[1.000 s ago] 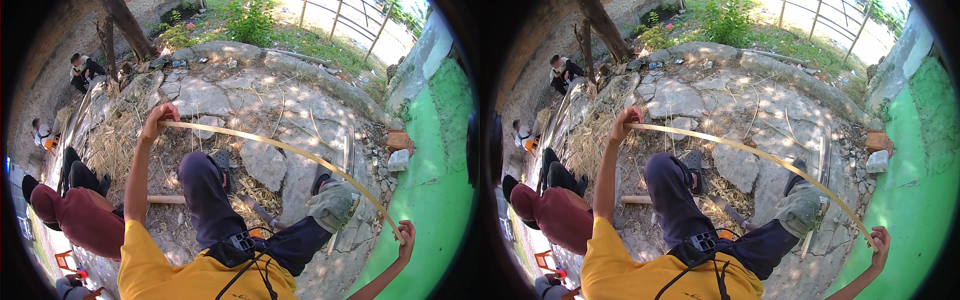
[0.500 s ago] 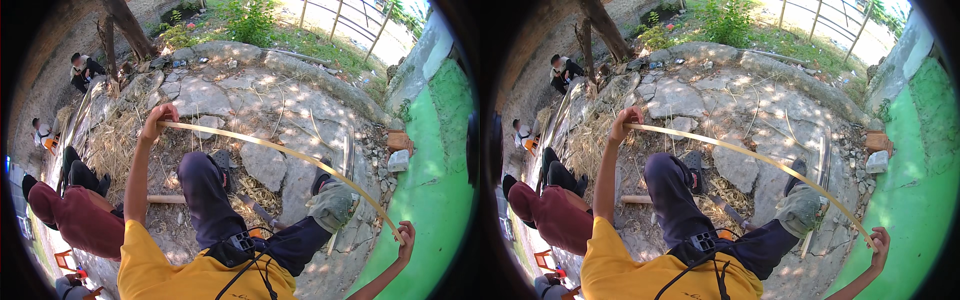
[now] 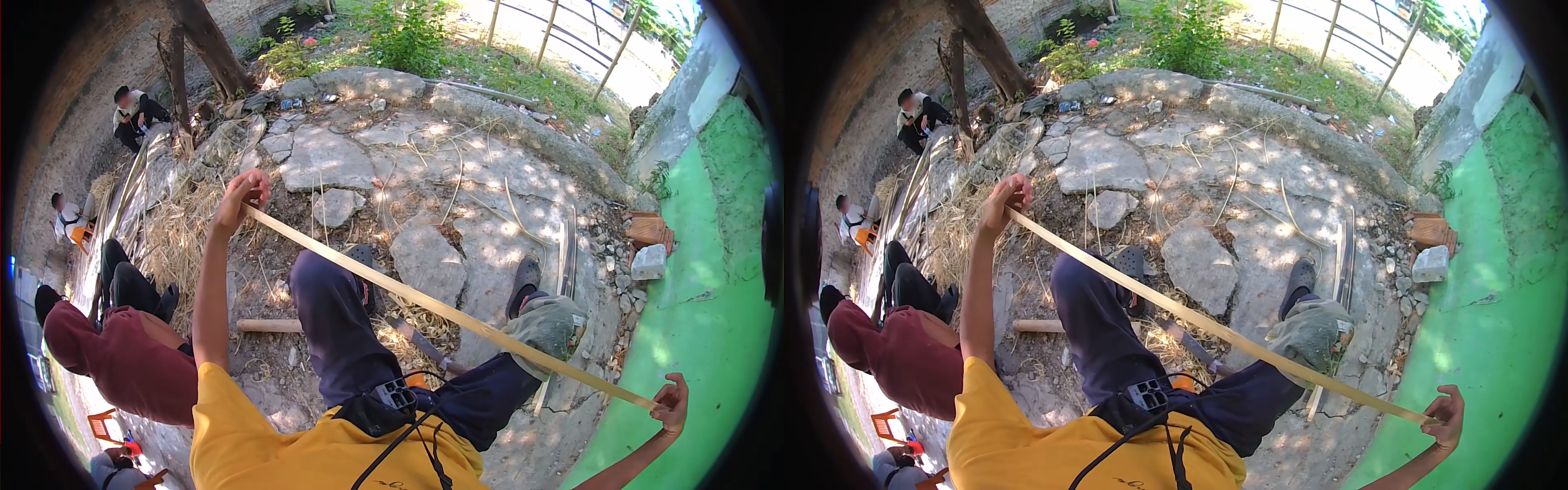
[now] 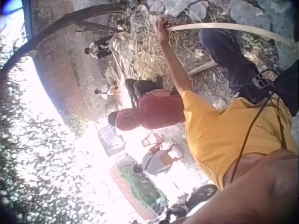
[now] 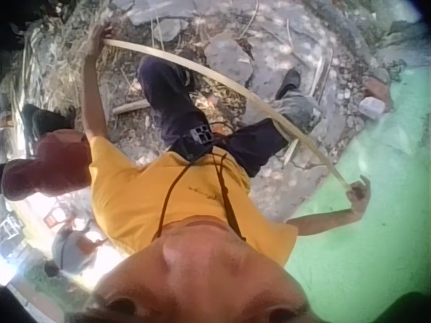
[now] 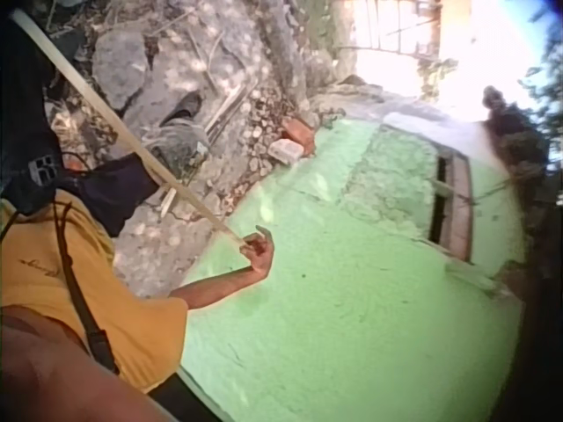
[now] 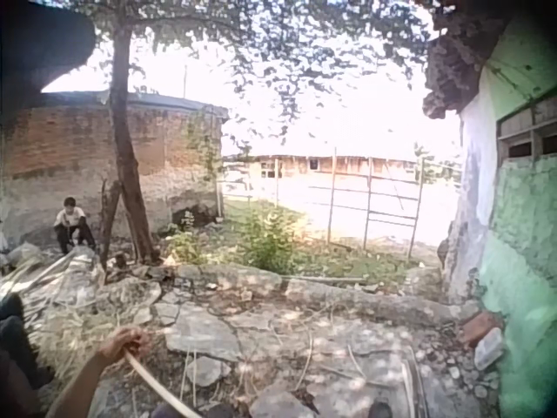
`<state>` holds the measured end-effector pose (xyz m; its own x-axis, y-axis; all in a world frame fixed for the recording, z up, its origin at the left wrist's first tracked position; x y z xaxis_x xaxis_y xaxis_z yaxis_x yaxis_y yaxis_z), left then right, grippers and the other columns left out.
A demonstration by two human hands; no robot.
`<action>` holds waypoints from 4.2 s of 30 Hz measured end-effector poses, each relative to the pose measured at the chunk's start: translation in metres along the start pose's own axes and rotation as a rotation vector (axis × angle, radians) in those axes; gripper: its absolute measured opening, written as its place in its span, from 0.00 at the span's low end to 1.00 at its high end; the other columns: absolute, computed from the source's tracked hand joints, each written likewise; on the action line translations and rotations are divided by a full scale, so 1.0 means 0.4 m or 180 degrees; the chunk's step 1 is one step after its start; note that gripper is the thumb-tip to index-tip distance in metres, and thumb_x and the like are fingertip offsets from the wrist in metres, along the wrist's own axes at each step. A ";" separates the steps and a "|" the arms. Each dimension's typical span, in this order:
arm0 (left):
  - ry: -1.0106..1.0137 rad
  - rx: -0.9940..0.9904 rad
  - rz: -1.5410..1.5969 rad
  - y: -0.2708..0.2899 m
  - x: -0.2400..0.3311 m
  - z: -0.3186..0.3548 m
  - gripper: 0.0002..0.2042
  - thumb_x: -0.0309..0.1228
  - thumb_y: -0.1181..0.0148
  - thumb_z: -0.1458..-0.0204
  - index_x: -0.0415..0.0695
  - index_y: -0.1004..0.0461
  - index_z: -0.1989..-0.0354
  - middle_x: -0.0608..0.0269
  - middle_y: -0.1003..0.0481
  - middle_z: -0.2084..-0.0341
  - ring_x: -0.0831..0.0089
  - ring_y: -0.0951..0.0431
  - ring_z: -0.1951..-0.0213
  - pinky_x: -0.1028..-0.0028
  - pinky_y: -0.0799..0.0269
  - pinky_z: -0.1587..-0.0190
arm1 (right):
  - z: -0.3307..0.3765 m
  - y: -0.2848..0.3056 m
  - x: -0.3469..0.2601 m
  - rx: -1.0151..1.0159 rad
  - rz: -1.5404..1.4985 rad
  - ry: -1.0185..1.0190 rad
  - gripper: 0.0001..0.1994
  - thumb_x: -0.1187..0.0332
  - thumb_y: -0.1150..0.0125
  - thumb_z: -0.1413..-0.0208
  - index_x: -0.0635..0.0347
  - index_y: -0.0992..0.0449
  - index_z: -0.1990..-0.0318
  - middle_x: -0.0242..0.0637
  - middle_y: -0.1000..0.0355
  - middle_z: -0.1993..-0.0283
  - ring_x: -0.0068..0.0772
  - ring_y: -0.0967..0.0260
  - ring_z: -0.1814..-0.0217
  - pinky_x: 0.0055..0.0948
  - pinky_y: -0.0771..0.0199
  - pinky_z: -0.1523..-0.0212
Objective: The person uses a machete to shave and trim a long bamboo strip, holding it by hand and pulling off thin fibers.
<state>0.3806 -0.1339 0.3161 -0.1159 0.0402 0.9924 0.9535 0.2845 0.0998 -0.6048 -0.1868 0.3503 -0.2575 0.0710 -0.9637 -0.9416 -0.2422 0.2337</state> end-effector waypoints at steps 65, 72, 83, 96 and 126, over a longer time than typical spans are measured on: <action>0.0936 -0.2345 -0.1542 -0.603 0.032 0.272 0.14 0.38 0.41 0.40 0.38 0.23 0.60 0.58 0.25 0.80 0.67 0.25 0.78 0.67 0.34 0.73 | -0.736 -0.426 -0.212 -0.1808 0.0965 0.0003 0.41 0.64 0.20 0.62 0.58 0.34 0.38 0.31 0.25 0.68 0.18 0.27 0.67 0.16 0.29 0.65; 0.1610 -0.0995 -0.1497 -0.528 -0.020 0.305 0.10 0.31 0.45 0.38 0.37 0.24 0.65 0.63 0.28 0.85 0.76 0.34 0.83 0.73 0.39 0.77 | -0.926 -0.348 0.326 0.2077 -0.0040 0.0533 0.11 0.66 0.43 0.37 0.63 0.26 0.53 0.39 0.22 0.61 0.26 0.24 0.62 0.21 0.25 0.62; 0.2455 -0.0589 -0.0065 -0.656 -0.206 0.321 0.12 0.32 0.52 0.33 0.38 0.24 0.54 0.69 0.29 0.81 0.83 0.35 0.79 0.78 0.37 0.73 | -0.219 -1.278 1.101 -0.2545 0.3917 -0.1085 0.23 0.56 0.25 0.62 0.55 0.22 0.58 0.45 0.21 0.55 0.46 0.24 0.48 0.47 0.25 0.50; 0.1982 -0.0039 0.0351 -0.705 -0.281 0.264 0.17 0.29 0.45 0.37 0.42 0.29 0.40 0.72 0.28 0.73 0.86 0.36 0.72 0.81 0.37 0.68 | -0.236 -1.309 1.039 -0.2780 0.3453 -0.1019 0.21 0.56 0.33 0.59 0.57 0.22 0.59 0.51 0.23 0.55 0.53 0.25 0.50 0.49 0.25 0.49; 0.2135 -0.1203 0.2133 -0.901 -0.221 0.357 0.13 0.41 0.60 0.29 0.47 0.33 0.61 0.78 0.43 0.79 0.89 0.51 0.83 0.83 0.54 0.82 | -0.278 -0.959 0.219 0.0092 0.1251 -0.0227 0.18 0.57 0.45 0.38 0.66 0.29 0.70 0.40 0.38 0.85 0.28 0.40 0.84 0.35 0.41 0.79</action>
<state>0.0074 -0.1030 0.1820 0.5429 -0.4979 0.6762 0.8039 0.0751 -0.5901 -0.2420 -0.1952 0.1620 -0.6128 0.0456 -0.7890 -0.7739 -0.2370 0.5873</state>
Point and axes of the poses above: each hand's wrist, its own z-axis away from the middle knuckle, its own y-axis out of the back of the hand, x = y × z, the point moved 9 cm from there along -z, towards the middle knuckle
